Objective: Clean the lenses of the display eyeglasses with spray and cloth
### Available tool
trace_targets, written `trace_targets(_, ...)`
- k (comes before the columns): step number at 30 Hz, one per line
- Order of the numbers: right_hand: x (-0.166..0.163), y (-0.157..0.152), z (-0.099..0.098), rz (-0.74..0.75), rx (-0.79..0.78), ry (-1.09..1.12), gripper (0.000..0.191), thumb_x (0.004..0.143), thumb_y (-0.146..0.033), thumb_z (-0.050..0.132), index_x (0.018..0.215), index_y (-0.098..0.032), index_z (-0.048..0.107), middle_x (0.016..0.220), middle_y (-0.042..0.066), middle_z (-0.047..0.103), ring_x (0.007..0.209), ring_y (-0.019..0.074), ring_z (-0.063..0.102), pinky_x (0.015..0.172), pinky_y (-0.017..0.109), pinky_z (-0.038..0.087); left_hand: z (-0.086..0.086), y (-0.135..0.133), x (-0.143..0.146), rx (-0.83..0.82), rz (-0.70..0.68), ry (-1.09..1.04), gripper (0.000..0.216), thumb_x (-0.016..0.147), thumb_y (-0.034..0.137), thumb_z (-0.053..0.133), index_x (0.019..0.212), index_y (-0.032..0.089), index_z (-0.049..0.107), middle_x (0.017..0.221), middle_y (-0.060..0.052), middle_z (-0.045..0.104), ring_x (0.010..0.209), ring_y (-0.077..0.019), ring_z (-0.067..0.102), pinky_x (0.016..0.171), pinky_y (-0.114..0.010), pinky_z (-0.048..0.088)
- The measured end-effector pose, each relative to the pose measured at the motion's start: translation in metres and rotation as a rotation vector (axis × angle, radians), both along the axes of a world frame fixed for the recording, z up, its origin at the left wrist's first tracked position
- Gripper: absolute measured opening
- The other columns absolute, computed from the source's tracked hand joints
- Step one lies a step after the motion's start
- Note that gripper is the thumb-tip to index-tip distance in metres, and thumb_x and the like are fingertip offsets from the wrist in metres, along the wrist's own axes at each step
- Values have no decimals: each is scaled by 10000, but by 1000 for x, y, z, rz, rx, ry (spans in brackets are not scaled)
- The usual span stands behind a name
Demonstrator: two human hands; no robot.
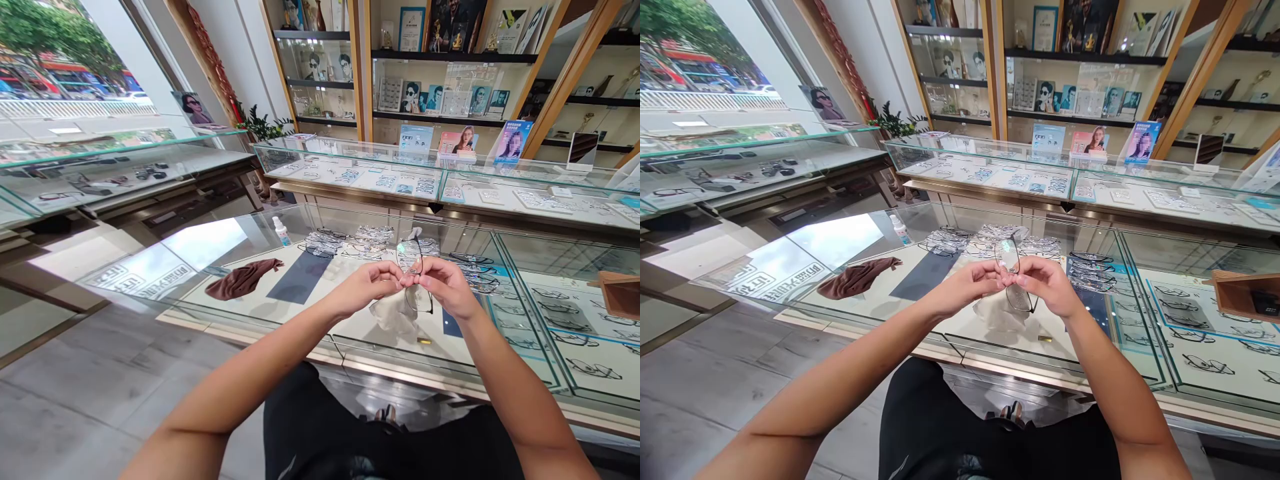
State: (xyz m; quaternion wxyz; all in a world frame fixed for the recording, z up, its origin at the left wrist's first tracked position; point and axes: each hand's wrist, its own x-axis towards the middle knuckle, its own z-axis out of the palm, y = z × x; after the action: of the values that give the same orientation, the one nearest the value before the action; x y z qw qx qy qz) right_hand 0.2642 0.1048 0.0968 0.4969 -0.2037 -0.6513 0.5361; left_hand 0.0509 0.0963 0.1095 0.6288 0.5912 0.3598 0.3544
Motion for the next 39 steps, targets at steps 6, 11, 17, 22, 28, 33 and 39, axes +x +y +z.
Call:
trace_targets(6,-2,-1,1,30,-19,6,290,854,-496,843,813,-234,725,857,35,752,850,202,728,822,356,575,-3,2,-1,-63,7,-117,270,742,341,885,850,163,714,847,-10,657,717,-109,541,633,-229,391)
trace_targets(11,-1,-2,4,9,-75,71,311,815,-511,871,792,-238,723,832,31,768,847,208,741,843,366,584,-7,1,-2,-312,-68,-257,432,662,420,980,855,148,705,755,18,636,657,-88,569,615,-204,429)
trace_targets(17,0,-2,4,36,-102,80,313,783,-516,893,802,-236,754,811,31,773,788,195,731,785,346,586,-19,0,-2,-432,-151,-275,528,621,477,1018,883,117,734,774,-21,710,677,-110,651,655,-216,492)
trace_targets(22,-1,-2,5,47,-118,125,325,769,-514,906,777,-237,736,807,26,771,779,190,736,786,343,593,-22,-2,-1,-448,-200,-341,510,608,446,1030,853,118,727,788,-23,712,700,-112,655,667,-211,481)
trace_targets(28,0,-3,5,27,-150,151,332,739,-499,926,783,-238,726,791,19,759,773,192,739,786,348,608,-22,-6,-3,-388,-262,-268,530,632,484,1011,846,116,696,729,1,633,644,-84,563,649,-215,422)
trace_targets(33,0,-3,5,16,-165,150,350,719,-518,931,765,-245,717,788,25,752,767,205,735,776,371,612,-22,-9,-1,-392,-215,-249,573,597,527,1015,803,132,656,726,10,603,658,-90,561,659,-218,414)
trace_targets(39,2,-3,9,-45,-153,119,382,729,-557,915,750,-242,700,777,24,735,796,213,721,833,397,605,-19,-13,0,-327,-165,-268,602,610,565,994,714,151,570,655,30,529,603,-79,458,599,-214,317)
